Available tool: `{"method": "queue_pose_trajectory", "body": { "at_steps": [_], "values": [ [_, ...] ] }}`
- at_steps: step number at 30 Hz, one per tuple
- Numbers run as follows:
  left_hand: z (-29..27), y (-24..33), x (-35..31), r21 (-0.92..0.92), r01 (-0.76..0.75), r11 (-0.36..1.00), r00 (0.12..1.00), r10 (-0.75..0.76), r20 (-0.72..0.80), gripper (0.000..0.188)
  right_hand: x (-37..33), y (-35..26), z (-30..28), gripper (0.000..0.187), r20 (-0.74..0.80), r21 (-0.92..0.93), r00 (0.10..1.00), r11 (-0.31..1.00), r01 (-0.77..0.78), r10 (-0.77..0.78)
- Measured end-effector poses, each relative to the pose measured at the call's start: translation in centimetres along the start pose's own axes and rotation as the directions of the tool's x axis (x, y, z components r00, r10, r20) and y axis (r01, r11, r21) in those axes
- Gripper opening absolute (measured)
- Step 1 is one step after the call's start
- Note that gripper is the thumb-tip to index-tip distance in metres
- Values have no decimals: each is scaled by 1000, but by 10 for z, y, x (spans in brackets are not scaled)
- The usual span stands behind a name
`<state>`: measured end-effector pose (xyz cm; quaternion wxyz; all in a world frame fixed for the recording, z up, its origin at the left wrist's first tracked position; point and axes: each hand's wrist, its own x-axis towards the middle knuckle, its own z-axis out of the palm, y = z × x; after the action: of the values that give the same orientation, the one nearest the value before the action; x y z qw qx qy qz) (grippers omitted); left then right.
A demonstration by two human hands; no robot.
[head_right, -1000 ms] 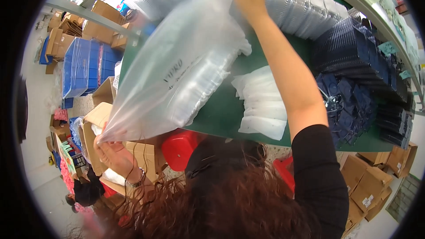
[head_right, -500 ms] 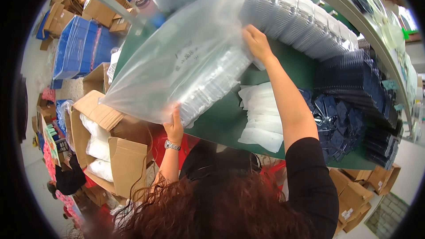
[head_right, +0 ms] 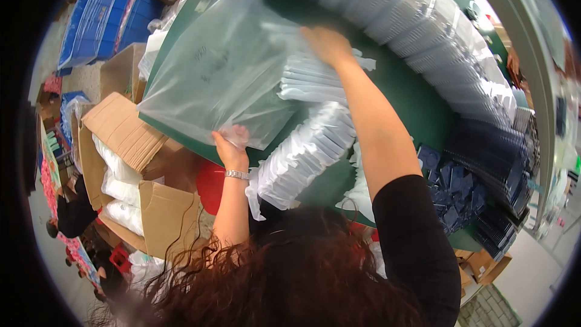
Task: Packing individual phone cases into plastic sleeves and then into a larger shipping bag.
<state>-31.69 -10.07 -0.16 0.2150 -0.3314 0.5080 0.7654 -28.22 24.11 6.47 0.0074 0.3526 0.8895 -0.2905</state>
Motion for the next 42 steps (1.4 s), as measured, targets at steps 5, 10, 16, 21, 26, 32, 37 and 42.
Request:
{"method": "queue_pose_trajectory", "body": {
  "at_steps": [5,10,16,21,26,32,37,42],
  "values": [
    [-49,10,-8,347,-255,902,935,138,328,51,19,21,-1,53,-154,79,959,965,251,-237],
    [-85,59,-28,824,-343,451,851,-222,476,21,-55,42,-38,30,-349,192,920,947,256,-178],
    [-71,66,-30,594,-781,192,464,-457,758,49,-198,98,-17,39,-229,567,949,822,-52,218],
    [-37,65,-46,848,-418,325,478,-715,510,83,-212,54,62,60,-180,946,918,317,64,352],
    [-16,31,-82,550,-813,191,402,-499,768,104,-193,56,94,51,-322,868,844,489,83,429],
    [-27,-3,-124,581,-794,178,487,-387,783,98,-193,23,76,37,-329,776,826,630,-39,457],
    [-56,-33,-139,543,-626,559,371,-399,838,69,-221,25,51,37,-378,507,882,860,-56,280],
    [-72,-43,-146,900,36,435,484,-795,365,48,-233,22,53,55,-419,-63,902,988,-141,103]
  ]
}}
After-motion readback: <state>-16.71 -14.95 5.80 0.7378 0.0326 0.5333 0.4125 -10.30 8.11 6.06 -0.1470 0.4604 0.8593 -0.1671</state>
